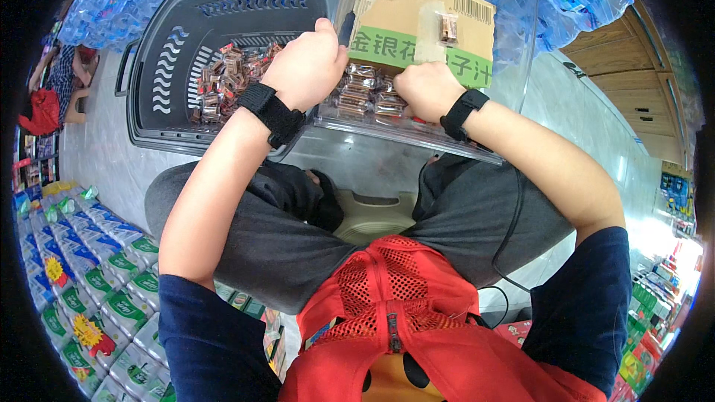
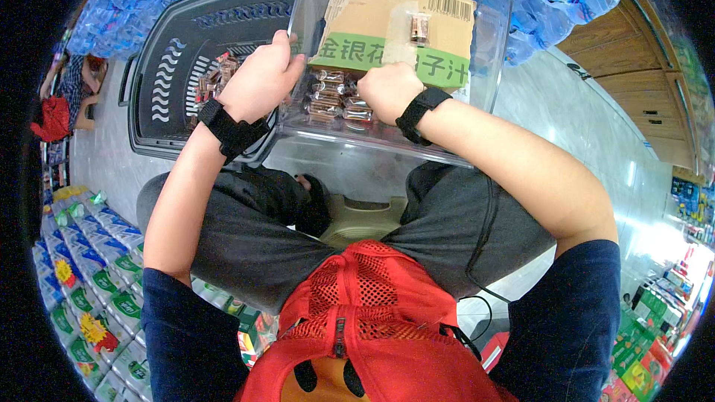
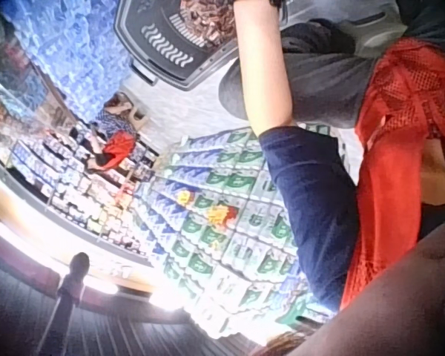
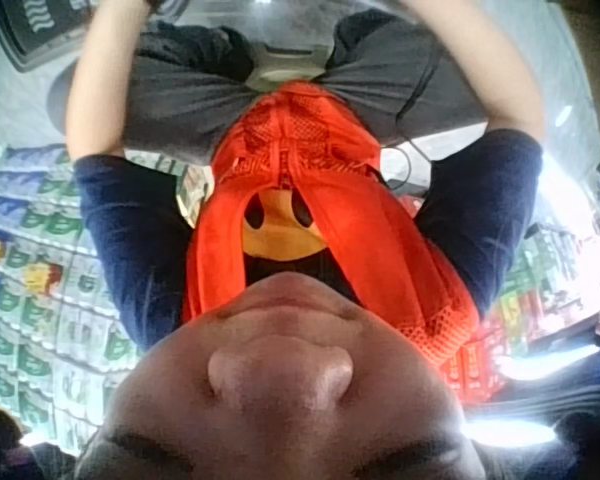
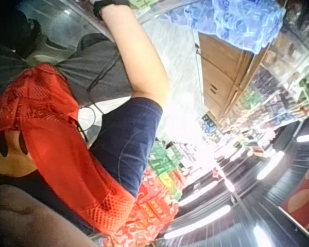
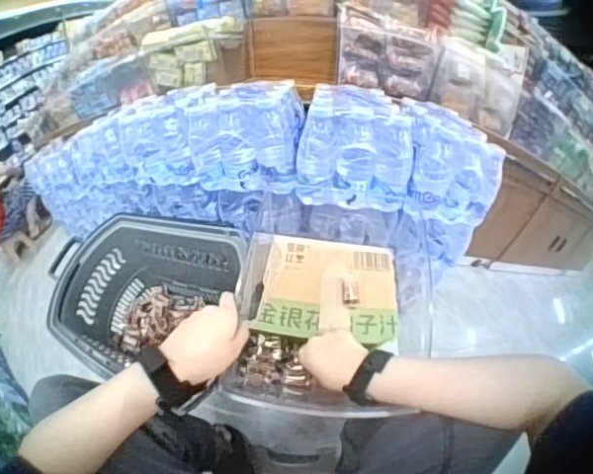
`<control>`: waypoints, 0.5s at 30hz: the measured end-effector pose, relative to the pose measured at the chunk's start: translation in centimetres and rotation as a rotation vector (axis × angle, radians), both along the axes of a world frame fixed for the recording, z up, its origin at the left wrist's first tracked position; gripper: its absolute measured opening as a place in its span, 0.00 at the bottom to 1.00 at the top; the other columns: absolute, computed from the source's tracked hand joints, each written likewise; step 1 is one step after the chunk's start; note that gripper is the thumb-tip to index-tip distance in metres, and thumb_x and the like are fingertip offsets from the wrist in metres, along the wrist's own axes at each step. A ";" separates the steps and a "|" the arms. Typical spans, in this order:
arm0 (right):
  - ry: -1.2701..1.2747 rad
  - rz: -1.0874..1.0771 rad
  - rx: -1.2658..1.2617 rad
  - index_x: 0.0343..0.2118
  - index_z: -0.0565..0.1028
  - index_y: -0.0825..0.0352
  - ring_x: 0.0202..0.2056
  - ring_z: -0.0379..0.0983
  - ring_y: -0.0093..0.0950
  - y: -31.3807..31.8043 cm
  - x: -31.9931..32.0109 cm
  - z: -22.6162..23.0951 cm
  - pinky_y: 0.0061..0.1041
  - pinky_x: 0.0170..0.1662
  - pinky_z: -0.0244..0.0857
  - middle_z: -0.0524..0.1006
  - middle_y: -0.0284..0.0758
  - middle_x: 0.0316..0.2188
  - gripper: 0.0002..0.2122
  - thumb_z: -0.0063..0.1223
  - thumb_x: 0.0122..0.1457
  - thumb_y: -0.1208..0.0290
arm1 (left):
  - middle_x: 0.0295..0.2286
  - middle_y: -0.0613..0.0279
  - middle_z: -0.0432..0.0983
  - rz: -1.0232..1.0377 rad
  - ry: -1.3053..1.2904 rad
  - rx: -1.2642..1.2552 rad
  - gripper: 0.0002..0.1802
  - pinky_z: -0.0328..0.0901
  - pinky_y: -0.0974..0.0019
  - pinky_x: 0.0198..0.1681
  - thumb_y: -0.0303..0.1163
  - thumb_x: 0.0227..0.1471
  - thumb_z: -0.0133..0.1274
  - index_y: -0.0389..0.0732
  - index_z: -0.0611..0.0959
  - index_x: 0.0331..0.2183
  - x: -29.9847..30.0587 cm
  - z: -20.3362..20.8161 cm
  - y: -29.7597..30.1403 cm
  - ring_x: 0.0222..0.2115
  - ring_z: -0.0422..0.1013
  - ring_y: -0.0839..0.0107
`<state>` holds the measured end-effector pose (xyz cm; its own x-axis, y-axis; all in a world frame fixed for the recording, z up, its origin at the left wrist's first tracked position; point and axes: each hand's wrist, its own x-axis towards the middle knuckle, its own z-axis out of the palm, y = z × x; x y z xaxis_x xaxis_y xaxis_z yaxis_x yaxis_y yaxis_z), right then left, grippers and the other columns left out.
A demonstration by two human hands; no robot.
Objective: The person organizes wrapped snack items by removing them from a basket and placing them neatly into a clear plastic container inside a cardboard box.
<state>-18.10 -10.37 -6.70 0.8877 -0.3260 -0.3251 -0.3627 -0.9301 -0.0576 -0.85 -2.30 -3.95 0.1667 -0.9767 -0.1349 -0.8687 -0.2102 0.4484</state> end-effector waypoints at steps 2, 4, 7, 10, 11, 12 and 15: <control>0.009 -0.023 0.011 0.20 0.74 0.66 0.26 0.73 0.36 0.0 0.1 0.0 0.33 0.29 0.66 0.74 0.40 0.19 0.11 0.60 0.34 0.66 | 0.18 0.46 0.71 -0.017 0.017 0.005 0.19 0.65 0.65 0.22 0.30 0.51 0.39 0.24 0.63 0.40 0.5 -0.2 -0.2 0.16 0.70 0.62; -0.003 -0.037 0.011 0.19 0.75 0.66 0.26 0.73 0.36 0.1 0.0 -0.1 0.32 0.29 0.66 0.74 0.40 0.19 0.09 0.59 0.34 0.67 | 0.18 0.47 0.71 -0.036 0.034 0.010 0.18 0.65 0.65 0.22 0.30 0.51 0.38 0.23 0.63 0.40 0.7 -0.5 -0.4 0.16 0.70 0.62; 0.004 -0.052 0.016 0.18 0.75 0.66 0.27 0.73 0.36 0.0 0.0 -0.1 0.32 0.29 0.66 0.75 0.39 0.19 0.08 0.59 0.34 0.69 | 0.19 0.48 0.71 -0.034 0.001 0.019 0.17 0.65 0.65 0.21 0.29 0.51 0.37 0.24 0.63 0.39 0.5 -0.4 -0.5 0.15 0.70 0.63; 0.041 -0.042 0.045 0.20 0.76 0.67 0.28 0.73 0.36 -0.5 0.0 -0.1 0.32 0.29 0.67 0.75 0.40 0.21 0.08 0.58 0.35 0.70 | 0.20 0.45 0.71 -0.023 0.005 0.030 0.17 0.66 0.62 0.24 0.30 0.51 0.38 0.25 0.63 0.38 0.7 -0.6 -0.5 0.18 0.71 0.59; 0.060 -0.026 0.068 0.21 0.76 0.67 0.28 0.73 0.36 -0.5 0.0 0.1 0.32 0.29 0.67 0.75 0.40 0.21 0.07 0.57 0.36 0.71 | 0.21 0.45 0.71 -0.049 -0.087 -0.019 0.17 0.66 0.59 0.25 0.30 0.50 0.38 0.26 0.64 0.38 0.8 -0.4 -0.3 0.20 0.71 0.56; 0.058 -0.026 0.067 0.21 0.76 0.67 0.28 0.73 0.36 -0.6 0.1 0.4 0.32 0.29 0.67 0.75 0.40 0.21 0.07 0.57 0.36 0.71 | 0.22 0.44 0.72 -0.075 -0.180 -0.068 0.17 0.66 0.57 0.26 0.31 0.50 0.39 0.27 0.64 0.38 0.7 -0.1 -0.1 0.22 0.71 0.54; 0.169 -0.074 0.100 0.22 0.76 0.67 0.29 0.73 0.36 -0.8 -0.2 0.9 0.32 0.30 0.67 0.75 0.40 0.23 0.06 0.53 0.38 0.73 | 0.25 0.42 0.71 -0.014 -0.333 0.070 0.17 0.65 0.55 0.29 0.32 0.49 0.40 0.30 0.65 0.38 -0.7 2.5 0.0 0.28 0.70 0.52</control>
<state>-18.34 -11.14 -5.82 0.7923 -0.3471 -0.5018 -0.4426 -0.8931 -0.0810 -1.54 -2.32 -1.45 0.1996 -0.9695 -0.1424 -0.9680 -0.2177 0.1249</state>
